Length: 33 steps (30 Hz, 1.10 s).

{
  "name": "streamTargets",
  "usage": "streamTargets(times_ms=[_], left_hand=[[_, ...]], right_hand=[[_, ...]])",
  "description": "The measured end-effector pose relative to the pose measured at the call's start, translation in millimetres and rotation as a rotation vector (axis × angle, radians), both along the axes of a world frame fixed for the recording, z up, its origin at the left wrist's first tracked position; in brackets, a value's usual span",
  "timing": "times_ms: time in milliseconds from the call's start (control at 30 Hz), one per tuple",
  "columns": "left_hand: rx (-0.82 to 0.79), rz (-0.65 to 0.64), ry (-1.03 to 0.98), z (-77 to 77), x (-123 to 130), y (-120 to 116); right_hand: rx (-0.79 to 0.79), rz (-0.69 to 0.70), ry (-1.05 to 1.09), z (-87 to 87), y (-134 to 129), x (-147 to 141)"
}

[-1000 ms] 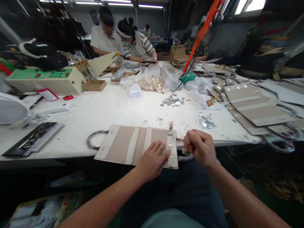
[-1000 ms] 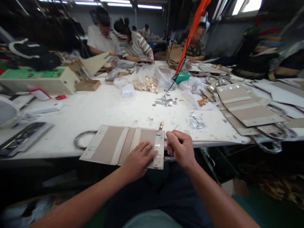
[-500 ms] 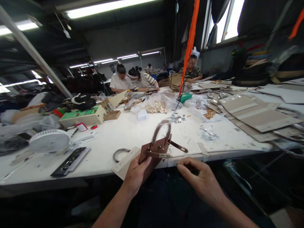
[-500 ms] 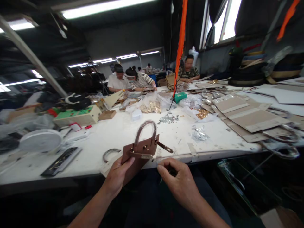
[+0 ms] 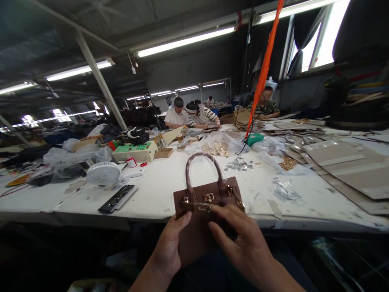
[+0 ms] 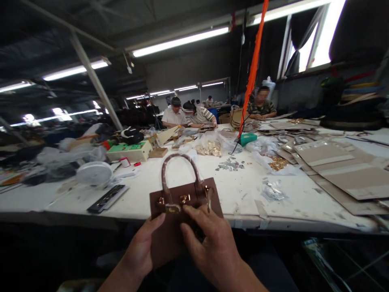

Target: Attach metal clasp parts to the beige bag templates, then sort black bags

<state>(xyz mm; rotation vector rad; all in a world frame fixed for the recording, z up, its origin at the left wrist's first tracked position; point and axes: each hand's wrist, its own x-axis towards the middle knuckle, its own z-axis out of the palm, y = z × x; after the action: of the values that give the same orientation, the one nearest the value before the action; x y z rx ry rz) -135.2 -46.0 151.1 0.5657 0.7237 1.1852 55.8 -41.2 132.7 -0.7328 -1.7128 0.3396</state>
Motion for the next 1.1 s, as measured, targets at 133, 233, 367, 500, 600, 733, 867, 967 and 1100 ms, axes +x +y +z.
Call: streamTargets(times_ms=[133,233,367,500,600,733,867,967,1100], left_hand=[[-0.071,0.027,-0.04,5.5,3.4,-1.7],[-0.13,0.078,-0.067,9.0,2.3,-1.9],[-0.214,0.061,-0.179,10.1,-2.3,-0.3],[-0.265,0.032,-0.23,8.6,-4.4,2.1],[-0.261,0.07,-0.211,7.0,-2.6,1.4],[-0.163,0.087,-0.145,5.1,0.8,-1.0],[0.057,0.11,-0.009,9.0,9.3,-3.3],[0.177,0.095,0.056,14.9,23.0,-11.3],[0.328,0.073,0.103,16.6,44.2,-25.9]], right_hand=[[-0.009,-0.063,0.026,7.9,-3.1,7.5],[-0.114,-0.122,0.118,17.8,-4.9,18.9],[-0.388,-0.128,0.264,26.6,-6.0,32.4],[-0.434,-0.104,0.286,29.8,-6.5,34.2],[-0.26,-0.135,0.186,31.9,-7.2,29.5],[-0.04,-0.077,0.073,29.2,-10.3,18.0],[0.003,-0.004,0.011,17.9,-16.8,-0.5],[-0.018,-0.08,0.01,13.3,-19.7,-12.5],[0.069,-0.02,0.09,24.3,-23.4,-12.0]])
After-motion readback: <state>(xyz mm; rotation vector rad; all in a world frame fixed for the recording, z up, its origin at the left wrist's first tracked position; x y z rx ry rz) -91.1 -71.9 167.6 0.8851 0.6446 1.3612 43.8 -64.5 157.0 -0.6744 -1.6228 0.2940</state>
